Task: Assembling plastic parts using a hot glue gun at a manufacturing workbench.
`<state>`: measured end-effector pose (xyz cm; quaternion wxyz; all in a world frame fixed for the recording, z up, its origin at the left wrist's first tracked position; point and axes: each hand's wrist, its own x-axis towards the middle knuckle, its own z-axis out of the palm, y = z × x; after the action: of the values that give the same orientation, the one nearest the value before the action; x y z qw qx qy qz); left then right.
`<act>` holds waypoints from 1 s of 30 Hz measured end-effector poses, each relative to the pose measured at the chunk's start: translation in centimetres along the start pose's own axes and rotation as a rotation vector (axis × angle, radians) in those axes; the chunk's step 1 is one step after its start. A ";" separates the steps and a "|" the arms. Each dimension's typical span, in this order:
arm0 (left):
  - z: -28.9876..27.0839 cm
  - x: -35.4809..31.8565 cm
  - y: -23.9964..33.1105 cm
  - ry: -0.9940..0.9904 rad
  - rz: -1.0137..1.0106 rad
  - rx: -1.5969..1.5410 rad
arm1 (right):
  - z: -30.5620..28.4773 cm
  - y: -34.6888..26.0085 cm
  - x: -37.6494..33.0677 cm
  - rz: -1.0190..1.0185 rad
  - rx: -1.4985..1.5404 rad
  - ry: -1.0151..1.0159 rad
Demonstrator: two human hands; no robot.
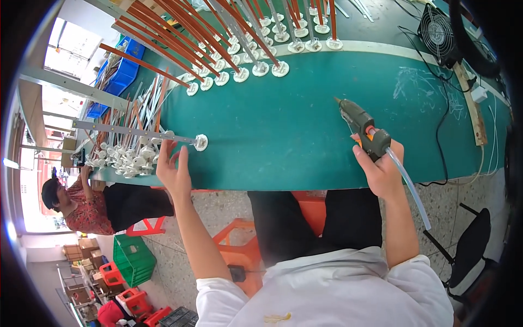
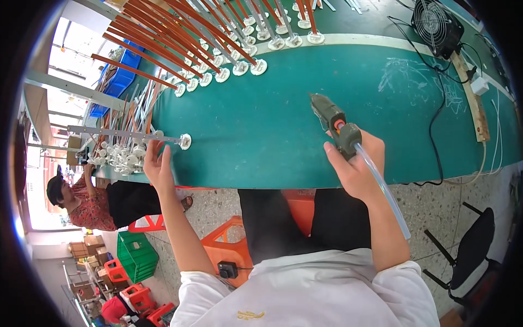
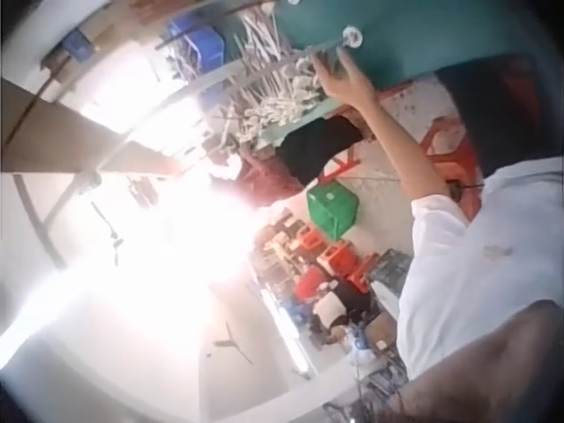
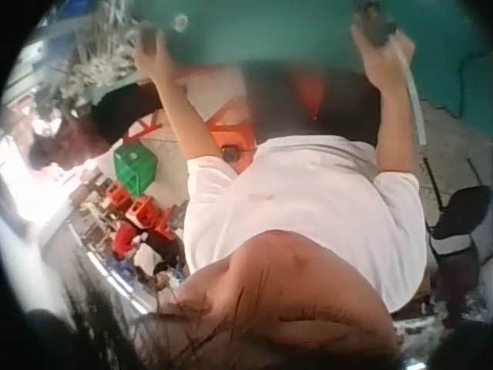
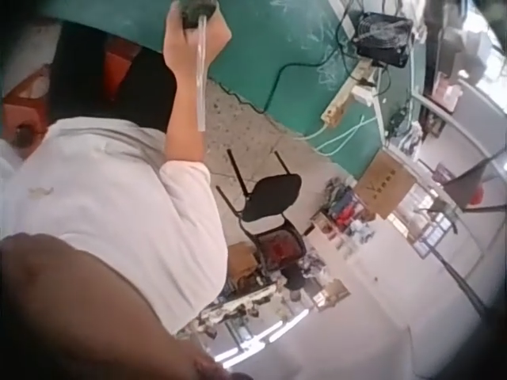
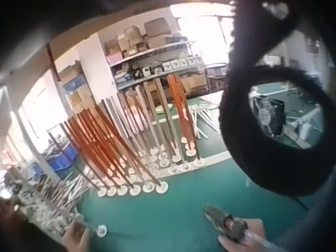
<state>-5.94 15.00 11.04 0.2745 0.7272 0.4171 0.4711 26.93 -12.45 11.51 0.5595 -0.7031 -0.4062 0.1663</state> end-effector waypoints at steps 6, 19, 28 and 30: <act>1.8 1.1 2.6 -0.025 -0.024 0.122 | -0.4 -0.5 -0.3 0.012 -0.006 -0.030; 7.8 -10.1 12.5 0.010 -0.050 -0.057 | 6.4 -0.8 -10.2 -0.286 0.304 -0.246; 8.1 -10.6 11.0 -0.034 0.073 0.019 | 8.7 0.3 -10.0 -0.275 0.255 -0.190; 7.9 -10.5 11.3 -0.045 0.052 0.056 | 9.1 0.0 -9.8 -0.280 0.195 -0.208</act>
<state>3.01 0.21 11.95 0.2510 0.7556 0.4048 0.4497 14.65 -13.96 6.45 0.5976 -0.5613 -0.5376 0.1969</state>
